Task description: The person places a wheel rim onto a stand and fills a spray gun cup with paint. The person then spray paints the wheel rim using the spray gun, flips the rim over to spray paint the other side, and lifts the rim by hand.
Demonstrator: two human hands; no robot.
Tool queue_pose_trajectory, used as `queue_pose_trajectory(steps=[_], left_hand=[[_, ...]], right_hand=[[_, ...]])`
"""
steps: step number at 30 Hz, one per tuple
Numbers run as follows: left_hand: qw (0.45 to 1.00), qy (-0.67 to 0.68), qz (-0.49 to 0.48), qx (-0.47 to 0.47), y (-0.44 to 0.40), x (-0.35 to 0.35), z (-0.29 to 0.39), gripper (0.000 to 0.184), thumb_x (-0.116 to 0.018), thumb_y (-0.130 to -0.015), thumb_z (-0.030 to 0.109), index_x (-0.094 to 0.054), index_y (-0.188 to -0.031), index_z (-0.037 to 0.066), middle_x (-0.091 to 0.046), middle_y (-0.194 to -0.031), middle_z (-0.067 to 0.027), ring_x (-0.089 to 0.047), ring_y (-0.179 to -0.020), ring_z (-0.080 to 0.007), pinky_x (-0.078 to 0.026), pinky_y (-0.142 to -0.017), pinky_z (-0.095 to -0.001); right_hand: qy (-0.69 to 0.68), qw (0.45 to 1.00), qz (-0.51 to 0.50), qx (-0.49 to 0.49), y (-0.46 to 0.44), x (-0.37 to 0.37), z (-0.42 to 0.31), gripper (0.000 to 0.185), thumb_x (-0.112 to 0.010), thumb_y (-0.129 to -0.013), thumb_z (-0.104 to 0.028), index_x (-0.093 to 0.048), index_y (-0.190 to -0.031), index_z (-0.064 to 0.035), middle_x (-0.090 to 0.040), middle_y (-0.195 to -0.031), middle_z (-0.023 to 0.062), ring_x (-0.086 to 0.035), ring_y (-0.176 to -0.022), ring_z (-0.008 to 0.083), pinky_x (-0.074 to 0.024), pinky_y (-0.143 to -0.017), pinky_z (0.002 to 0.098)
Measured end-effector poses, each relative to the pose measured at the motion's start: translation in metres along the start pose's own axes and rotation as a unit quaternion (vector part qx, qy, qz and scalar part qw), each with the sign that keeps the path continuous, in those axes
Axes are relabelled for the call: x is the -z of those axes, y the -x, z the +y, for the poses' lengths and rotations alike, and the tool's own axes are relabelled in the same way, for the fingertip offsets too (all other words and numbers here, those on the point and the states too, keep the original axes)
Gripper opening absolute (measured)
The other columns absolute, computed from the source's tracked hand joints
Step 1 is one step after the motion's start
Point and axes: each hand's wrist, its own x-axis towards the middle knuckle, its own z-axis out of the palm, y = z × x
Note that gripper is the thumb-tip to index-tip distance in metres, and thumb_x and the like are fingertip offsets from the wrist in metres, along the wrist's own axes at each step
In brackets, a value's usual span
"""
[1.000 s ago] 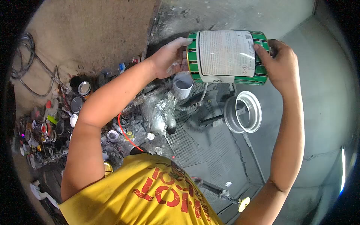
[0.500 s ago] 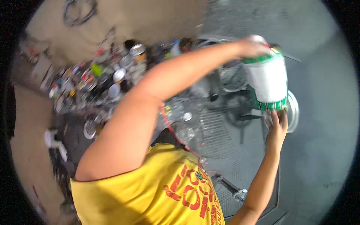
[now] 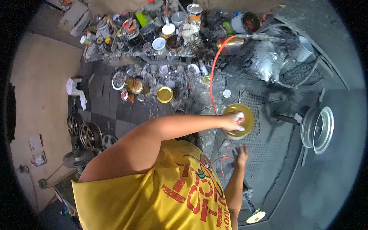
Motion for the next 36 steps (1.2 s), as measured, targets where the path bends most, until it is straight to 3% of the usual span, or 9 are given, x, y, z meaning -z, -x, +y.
queue_pose_trajectory(steps=[7,10,11,14,20,25,27,32,36], left_hand=[[0.96,-0.009,0.044,0.275,0.044,0.051,-0.216,0.069,-0.074,-0.079,0.043,-0.054,-0.125,-0.004,-0.066,-0.116,-0.0238,-0.066,-0.103,-0.0363,-0.051,-0.088,-0.0438],[0.935,-0.137,0.181,0.274,0.07,0.058,-0.316,0.062,-0.07,-0.082,0.041,-0.056,-0.13,0.004,-0.063,-0.123,-0.0235,-0.063,-0.112,-0.0361,-0.05,-0.095,-0.0438],[0.921,-0.045,0.196,0.335,0.073,0.079,-0.326,0.052,-0.061,-0.089,0.03,-0.058,-0.132,0.002,-0.062,-0.128,-0.0257,-0.064,-0.114,-0.0385,-0.051,-0.093,-0.0467],[0.845,-0.002,0.229,0.484,0.1,0.141,-0.327,0.053,-0.067,-0.086,0.029,-0.055,-0.134,0.011,-0.065,-0.123,-0.0204,-0.062,-0.117,-0.0375,-0.051,-0.097,-0.0477],[0.789,-0.024,0.287,0.542,0.128,0.222,-0.381,0.063,-0.067,-0.08,0.033,-0.05,-0.139,0.017,-0.06,-0.132,-0.0179,-0.058,-0.123,-0.038,-0.049,-0.101,-0.0478],[0.793,-0.07,0.234,0.558,0.145,0.261,-0.405,0.071,-0.069,-0.083,0.037,-0.046,-0.146,0.016,-0.061,-0.131,-0.0188,-0.059,-0.121,-0.0377,-0.05,-0.101,-0.0467],[0.8,0.007,0.194,0.568,0.152,0.272,-0.401,0.057,-0.061,-0.086,0.02,-0.052,-0.142,0.014,-0.055,-0.141,-0.0179,-0.053,-0.13,-0.0363,-0.048,-0.105,-0.0431],[0.763,0.043,0.3,0.571,0.158,0.276,-0.39,0.046,-0.062,-0.091,0.025,-0.058,-0.133,0.008,-0.059,-0.135,-0.0216,-0.059,-0.123,-0.0379,-0.049,-0.102,-0.0449],[0.814,0.01,0.295,0.501,0.157,0.296,-0.356,0.035,-0.054,-0.091,0.021,-0.066,-0.118,0.003,-0.065,-0.122,-0.0244,-0.061,-0.118,-0.0398,-0.05,-0.099,-0.046]], right_hand=[[0.235,0.966,-0.076,-0.073,0.015,-0.044,0.058,0.061,-0.067,-0.093,-0.023,-0.043,-0.144,-0.0035,-0.061,-0.117,0.009,-0.063,-0.099,0.0221,-0.0542,-0.077,0.0367],[0.351,0.927,-0.122,-0.051,0.016,-0.077,0.043,0.056,-0.066,-0.094,-0.022,-0.045,-0.142,-0.001,-0.063,-0.108,0.0078,-0.063,-0.094,0.017,-0.0541,-0.072,0.032],[0.387,0.91,-0.142,-0.04,0.016,-0.086,0.034,0.054,-0.065,-0.094,-0.021,-0.046,-0.14,0.0,-0.063,-0.105,0.0069,-0.063,-0.094,0.0146,-0.0538,-0.071,0.0303],[0.366,0.919,-0.129,-0.071,0.027,-0.121,0.0,0.055,-0.067,-0.094,-0.024,-0.048,-0.139,0.0014,-0.063,-0.106,0.0064,-0.062,-0.093,0.0133,-0.0531,-0.073,0.0297],[0.384,0.914,-0.099,-0.083,0.025,-0.141,-0.021,0.06,-0.069,-0.094,-0.035,-0.049,-0.139,-0.0006,-0.065,-0.107,0.0047,-0.063,-0.093,0.0153,-0.053,-0.074,0.03],[0.398,0.908,-0.074,-0.111,0.031,-0.165,-0.027,0.055,-0.07,-0.092,-0.031,-0.055,-0.135,-0.0009,-0.066,-0.109,0.0071,-0.062,-0.092,0.0131,-0.0503,-0.075,0.0293],[0.399,0.903,-0.063,-0.148,0.034,-0.176,-0.032,0.052,-0.069,-0.093,-0.028,-0.055,-0.135,-0.0003,-0.066,-0.108,0.0065,-0.062,-0.089,0.012,-0.0506,-0.072,0.0278],[0.417,0.899,-0.069,-0.114,0.022,-0.184,-0.042,0.05,-0.069,-0.093,-0.026,-0.055,-0.135,-0.0019,-0.067,-0.108,0.0073,-0.063,-0.089,0.013,-0.0516,-0.07,0.0278],[0.366,0.924,-0.089,-0.065,0.015,-0.19,-0.05,0.053,-0.068,-0.093,-0.026,-0.052,-0.137,0.0003,-0.067,-0.11,0.0099,-0.065,-0.09,0.0166,-0.0533,-0.072,0.0297]])
